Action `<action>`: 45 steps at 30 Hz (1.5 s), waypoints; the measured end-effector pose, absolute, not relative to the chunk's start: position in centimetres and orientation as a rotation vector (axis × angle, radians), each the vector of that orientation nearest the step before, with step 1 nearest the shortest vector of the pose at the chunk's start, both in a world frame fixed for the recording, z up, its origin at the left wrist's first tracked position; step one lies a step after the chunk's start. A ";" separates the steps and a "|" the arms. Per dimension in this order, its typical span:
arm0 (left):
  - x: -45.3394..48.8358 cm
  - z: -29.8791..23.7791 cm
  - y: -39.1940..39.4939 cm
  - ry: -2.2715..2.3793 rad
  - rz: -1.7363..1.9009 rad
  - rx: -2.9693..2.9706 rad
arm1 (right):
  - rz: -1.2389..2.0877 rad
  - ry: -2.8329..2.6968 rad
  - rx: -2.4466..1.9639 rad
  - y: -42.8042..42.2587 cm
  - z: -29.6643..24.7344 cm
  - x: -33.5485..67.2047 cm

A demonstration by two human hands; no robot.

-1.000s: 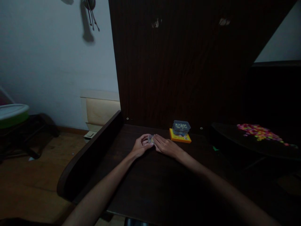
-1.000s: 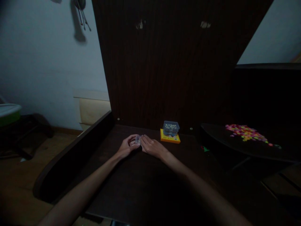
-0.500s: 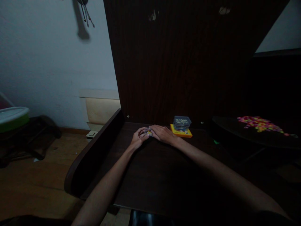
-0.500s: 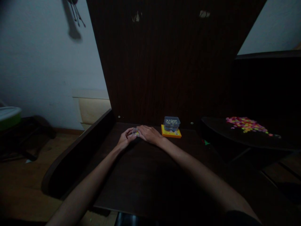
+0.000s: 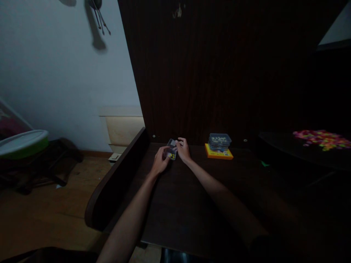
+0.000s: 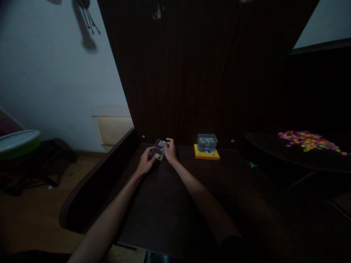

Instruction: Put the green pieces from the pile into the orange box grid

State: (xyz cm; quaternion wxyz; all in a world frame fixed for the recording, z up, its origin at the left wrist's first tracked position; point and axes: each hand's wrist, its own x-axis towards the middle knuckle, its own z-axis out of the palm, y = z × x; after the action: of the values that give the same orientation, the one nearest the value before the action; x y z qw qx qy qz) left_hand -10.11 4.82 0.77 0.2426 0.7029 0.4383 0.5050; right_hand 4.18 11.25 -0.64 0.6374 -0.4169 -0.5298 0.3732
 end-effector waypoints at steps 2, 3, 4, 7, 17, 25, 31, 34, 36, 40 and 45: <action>-10.5 0.8 4.8 1.285 1.388 2.040 | 0.896 -1.137 -0.947 11.8 -1.4 3.0; -10.6 0.9 4.8 1.315 1.400 2.075 | 0.915 -1.129 -0.939 12.0 -1.7 2.5; -10.8 0.9 4.7 1.337 1.413 2.101 | 0.931 -1.137 -0.925 12.1 -1.9 2.1; -10.8 1.0 4.5 1.333 1.430 2.185 | 0.961 -1.207 -0.867 12.1 -2.5 1.6; -10.4 0.9 4.1 1.297 1.333 2.368 | 1.128 -1.229 -0.783 12.3 -3.4 3.3; -11.5 0.7 4.6 1.288 1.308 2.534 | 1.259 -1.144 -0.743 12.5 -3.8 1.4; -12.1 1.0 4.5 1.313 1.206 2.660 | 1.278 -1.046 -0.756 12.5 -3.8 -0.1; -12.3 1.0 4.5 1.338 1.223 2.644 | 1.290 -1.054 -0.774 12.4 -3.9 -0.4; -12.4 0.9 4.6 1.348 1.270 2.610 | 1.267 -1.094 -0.798 12.4 -3.9 -0.4; -12.7 0.8 4.8 1.407 1.432 2.468 | 1.207 -1.178 -0.839 12.4 -3.7 -0.5; -13.4 0.4 5.5 1.638 1.644 2.192 | 1.198 -1.297 -0.877 11.9 -3.3 -0.6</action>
State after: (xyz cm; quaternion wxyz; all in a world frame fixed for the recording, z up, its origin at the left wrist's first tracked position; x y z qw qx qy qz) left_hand -13.39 5.54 0.44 -0.0253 0.6864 0.5130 0.5148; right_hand -0.59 11.92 -3.34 0.5523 -0.3709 -0.5486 0.5064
